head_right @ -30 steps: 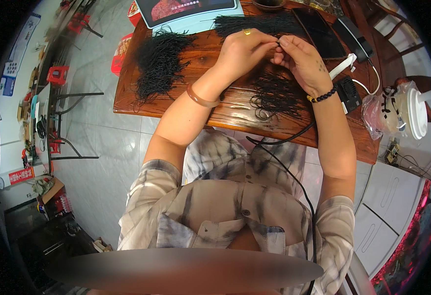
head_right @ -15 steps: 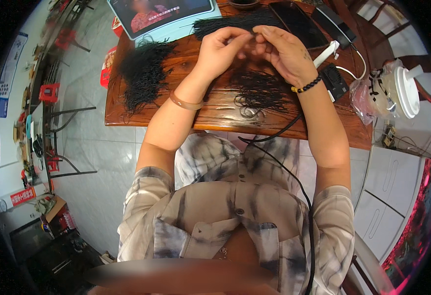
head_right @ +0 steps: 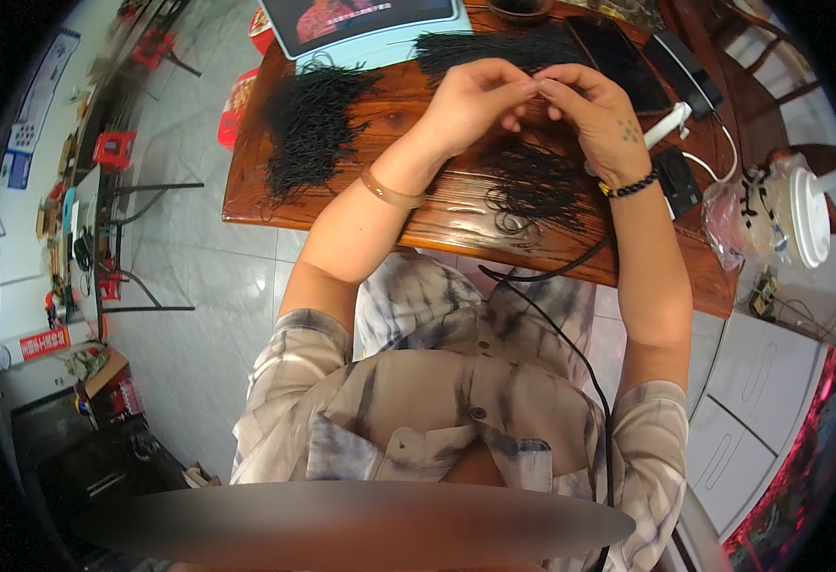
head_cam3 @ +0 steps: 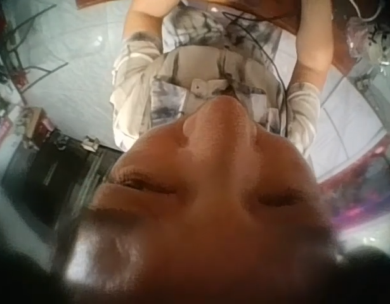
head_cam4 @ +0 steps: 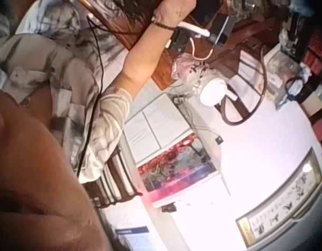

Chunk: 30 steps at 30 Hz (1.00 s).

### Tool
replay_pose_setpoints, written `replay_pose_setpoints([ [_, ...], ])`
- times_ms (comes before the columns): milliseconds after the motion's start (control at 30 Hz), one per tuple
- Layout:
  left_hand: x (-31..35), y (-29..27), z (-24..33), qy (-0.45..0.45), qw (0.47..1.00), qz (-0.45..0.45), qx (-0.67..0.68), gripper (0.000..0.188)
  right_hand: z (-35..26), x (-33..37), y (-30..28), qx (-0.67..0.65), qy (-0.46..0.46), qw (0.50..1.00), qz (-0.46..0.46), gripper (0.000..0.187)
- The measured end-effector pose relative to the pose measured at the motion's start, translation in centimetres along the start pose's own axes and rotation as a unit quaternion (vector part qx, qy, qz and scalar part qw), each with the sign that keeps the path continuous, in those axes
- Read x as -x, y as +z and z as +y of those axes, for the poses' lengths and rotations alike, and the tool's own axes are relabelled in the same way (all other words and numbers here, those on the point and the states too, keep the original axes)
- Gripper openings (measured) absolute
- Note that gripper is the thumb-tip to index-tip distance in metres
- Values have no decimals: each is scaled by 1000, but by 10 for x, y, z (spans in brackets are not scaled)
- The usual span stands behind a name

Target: Sorting and bundling thin black plastic or elastic straps at a desk.

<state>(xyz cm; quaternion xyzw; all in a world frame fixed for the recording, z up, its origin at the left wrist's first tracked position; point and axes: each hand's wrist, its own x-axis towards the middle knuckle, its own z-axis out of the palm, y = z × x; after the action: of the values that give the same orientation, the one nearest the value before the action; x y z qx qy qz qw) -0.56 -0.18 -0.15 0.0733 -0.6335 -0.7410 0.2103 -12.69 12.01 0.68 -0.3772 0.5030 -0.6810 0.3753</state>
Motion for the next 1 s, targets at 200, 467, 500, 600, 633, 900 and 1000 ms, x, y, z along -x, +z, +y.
replay_pose_setpoints([
  [200, 6, -1, 9, 27, 1000, -12, -10, 12, -4, -1, -7, -96, 53, 994, -16, 15],
  [467, 7, -1, 12, 22, 999, -14, -47, 11, -7, -2, -15, -79, 45, 995, -39, 15],
  [500, 7, -2, 12, 22, 999, -14, -47, 11, -8, -2, -14, -78, 51, 995, -33, 14],
  [600, 8, -3, 12, 20, 998, -14, -54, 11, -9, -1, -16, -72, 58, 995, -32, 15],
  [633, 8, -4, 12, 25, 998, -22, -52, 10, -10, -1, -17, -65, 58, 995, -38, 15],
  [900, 3, -6, 11, 13, 997, -32, -73, 10, -12, 2, -9, 15, 33, 999, 0, 14],
  [1000, 0, -7, 5, -6, 993, -61, -103, 10, -7, 1, -4, 99, -8, 995, 15, 13],
])
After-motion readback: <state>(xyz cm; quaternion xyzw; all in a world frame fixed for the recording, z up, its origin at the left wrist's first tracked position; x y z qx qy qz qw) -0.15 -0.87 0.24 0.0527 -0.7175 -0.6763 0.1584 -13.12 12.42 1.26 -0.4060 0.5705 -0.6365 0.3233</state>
